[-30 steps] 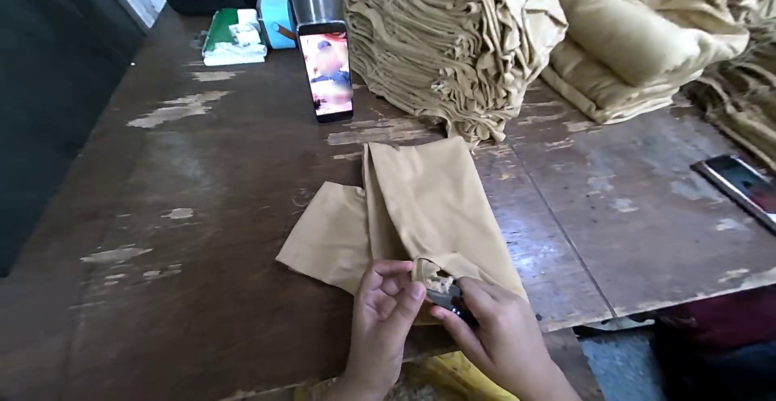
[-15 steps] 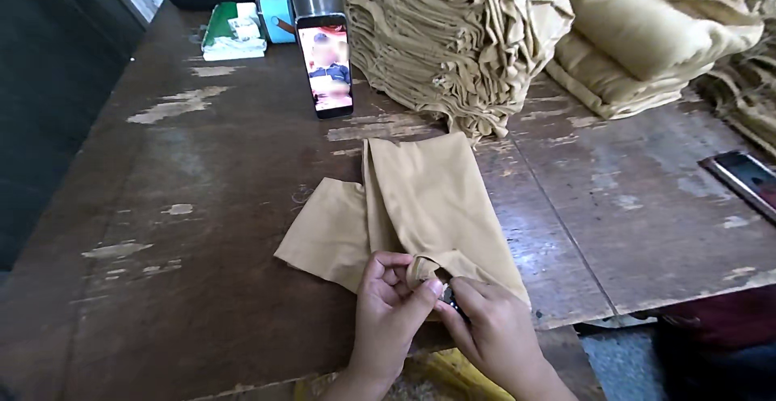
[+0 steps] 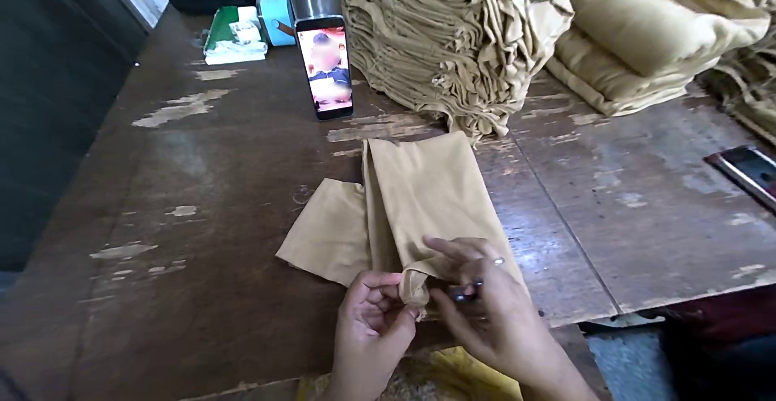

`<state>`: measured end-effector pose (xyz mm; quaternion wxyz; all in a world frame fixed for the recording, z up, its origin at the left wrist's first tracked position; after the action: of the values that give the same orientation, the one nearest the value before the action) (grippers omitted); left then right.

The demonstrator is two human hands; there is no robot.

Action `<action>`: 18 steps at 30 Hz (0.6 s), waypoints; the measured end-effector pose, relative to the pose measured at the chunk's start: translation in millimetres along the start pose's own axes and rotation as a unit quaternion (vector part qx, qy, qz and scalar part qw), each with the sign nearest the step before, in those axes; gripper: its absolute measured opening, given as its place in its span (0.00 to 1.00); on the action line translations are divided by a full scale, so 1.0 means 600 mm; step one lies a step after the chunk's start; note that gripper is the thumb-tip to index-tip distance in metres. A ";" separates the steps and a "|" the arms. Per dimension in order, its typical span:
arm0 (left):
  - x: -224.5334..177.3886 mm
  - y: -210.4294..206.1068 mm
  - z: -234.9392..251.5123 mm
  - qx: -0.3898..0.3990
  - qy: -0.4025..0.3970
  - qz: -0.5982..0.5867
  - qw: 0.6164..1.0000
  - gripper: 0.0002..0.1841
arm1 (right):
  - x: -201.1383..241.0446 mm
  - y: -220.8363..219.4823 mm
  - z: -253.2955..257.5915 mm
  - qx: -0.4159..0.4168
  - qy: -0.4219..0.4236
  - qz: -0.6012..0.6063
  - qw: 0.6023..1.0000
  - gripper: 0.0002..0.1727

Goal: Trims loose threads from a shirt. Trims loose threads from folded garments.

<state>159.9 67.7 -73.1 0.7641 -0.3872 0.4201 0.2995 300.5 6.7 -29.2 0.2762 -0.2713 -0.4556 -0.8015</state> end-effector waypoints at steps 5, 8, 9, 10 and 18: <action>0.001 0.017 -0.008 -0.001 -0.003 -0.015 1.000 0.17 | 0.015 -0.021 0.019 0.055 0.036 0.040 0.997 0.10; 0.013 0.016 -0.014 -0.023 0.043 -0.079 0.996 0.15 | 0.018 0.000 0.002 0.027 0.049 0.100 0.993 0.10; 0.014 0.015 -0.015 -0.032 0.054 -0.090 0.994 0.14 | 0.017 0.003 -0.007 0.023 0.047 0.123 0.991 0.13; 0.015 0.013 -0.014 -0.035 0.058 -0.094 0.993 0.14 | 0.017 0.002 -0.014 0.013 0.045 0.137 0.989 0.16; 0.010 0.007 -0.014 0.022 0.045 -0.096 0.994 0.13 | 0.028 -0.009 -0.051 -0.147 0.098 0.050 0.983 0.14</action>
<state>156.2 63.6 -82.4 0.7780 -0.4221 0.4215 0.1973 279.6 -21.2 -34.0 0.3164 -0.2517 -0.2890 -0.8678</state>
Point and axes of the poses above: each hand's wrist, its own z-axis towards the middle knuckle, its own y-axis out of the back of the hand, x = y × z, the point moved 8 cm from there along z, towards the middle knuckle, and after that the axes turned 10 degrees about -y, right-handed, at the moved point
